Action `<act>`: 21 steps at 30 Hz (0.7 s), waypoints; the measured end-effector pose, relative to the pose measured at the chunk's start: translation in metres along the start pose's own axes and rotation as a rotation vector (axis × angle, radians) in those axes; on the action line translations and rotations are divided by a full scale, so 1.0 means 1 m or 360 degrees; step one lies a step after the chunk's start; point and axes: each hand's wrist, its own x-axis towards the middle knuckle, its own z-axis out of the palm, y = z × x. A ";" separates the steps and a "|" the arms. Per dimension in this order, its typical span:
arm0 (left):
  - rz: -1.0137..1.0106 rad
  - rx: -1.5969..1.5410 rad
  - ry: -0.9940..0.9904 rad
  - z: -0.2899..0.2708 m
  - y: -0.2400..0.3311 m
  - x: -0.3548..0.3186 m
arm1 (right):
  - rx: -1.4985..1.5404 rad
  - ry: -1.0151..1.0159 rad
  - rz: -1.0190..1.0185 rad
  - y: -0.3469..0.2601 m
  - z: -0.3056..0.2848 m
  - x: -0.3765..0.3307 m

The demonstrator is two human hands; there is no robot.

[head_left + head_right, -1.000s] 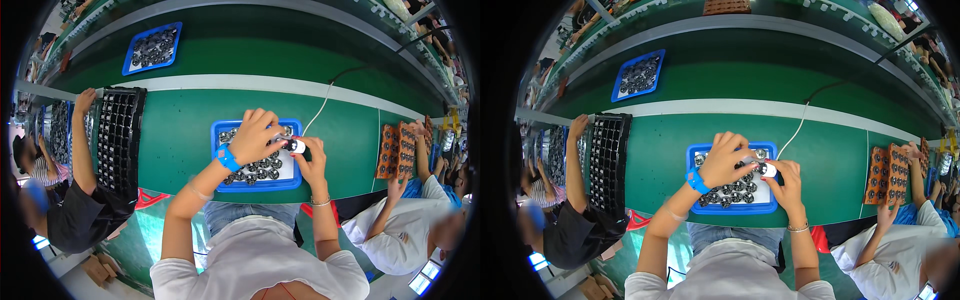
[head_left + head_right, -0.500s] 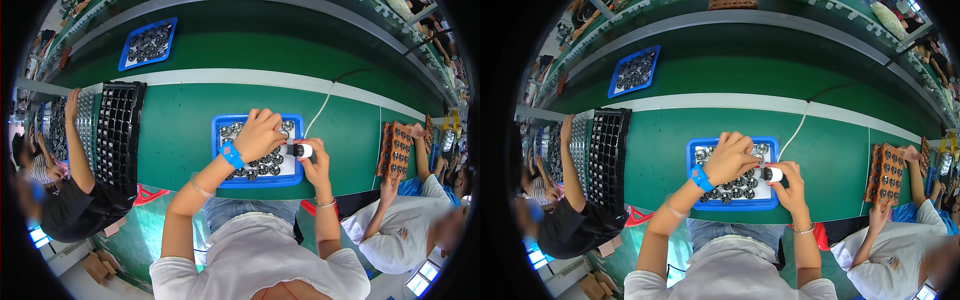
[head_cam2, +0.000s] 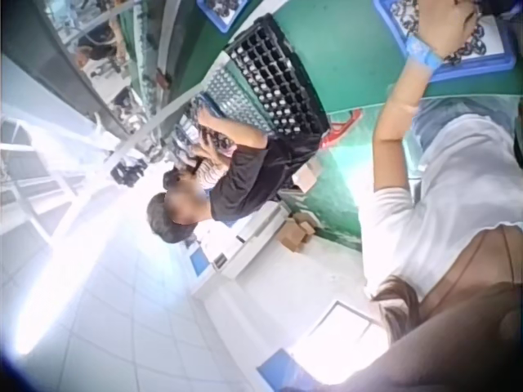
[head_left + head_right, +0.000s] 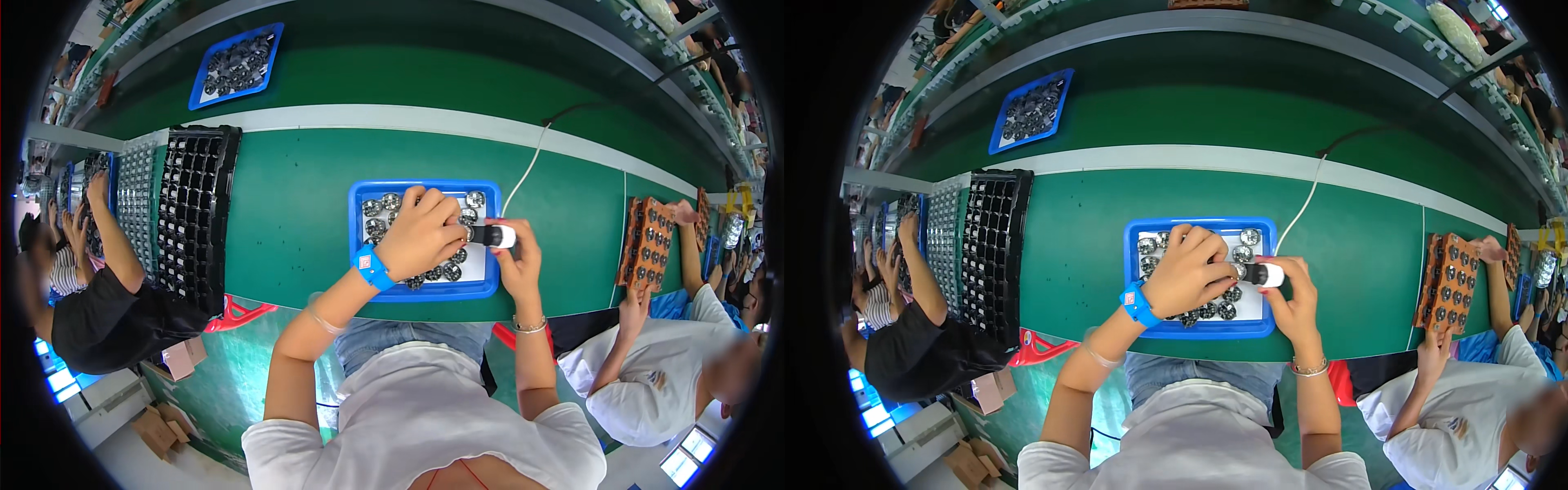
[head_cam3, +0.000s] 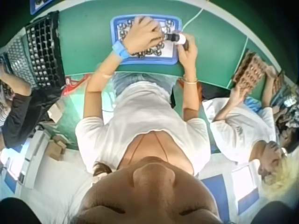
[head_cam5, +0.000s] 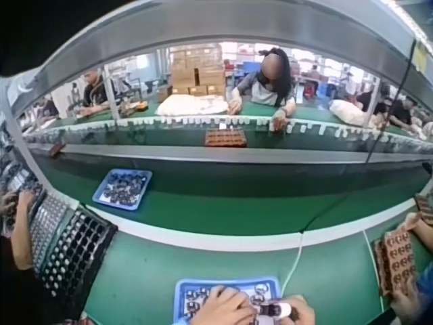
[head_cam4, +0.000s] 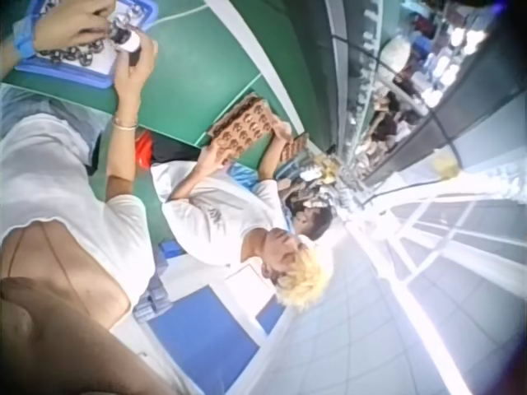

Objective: Picking up electronic components from a tray, scanning them with a handheld scanner, and placing them onto an assembly board.

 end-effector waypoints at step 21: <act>0.0138 -0.0053 -0.0192 0.004 0.012 -0.006 | -0.0190 0.0049 -0.0081 -0.018 -0.005 -0.023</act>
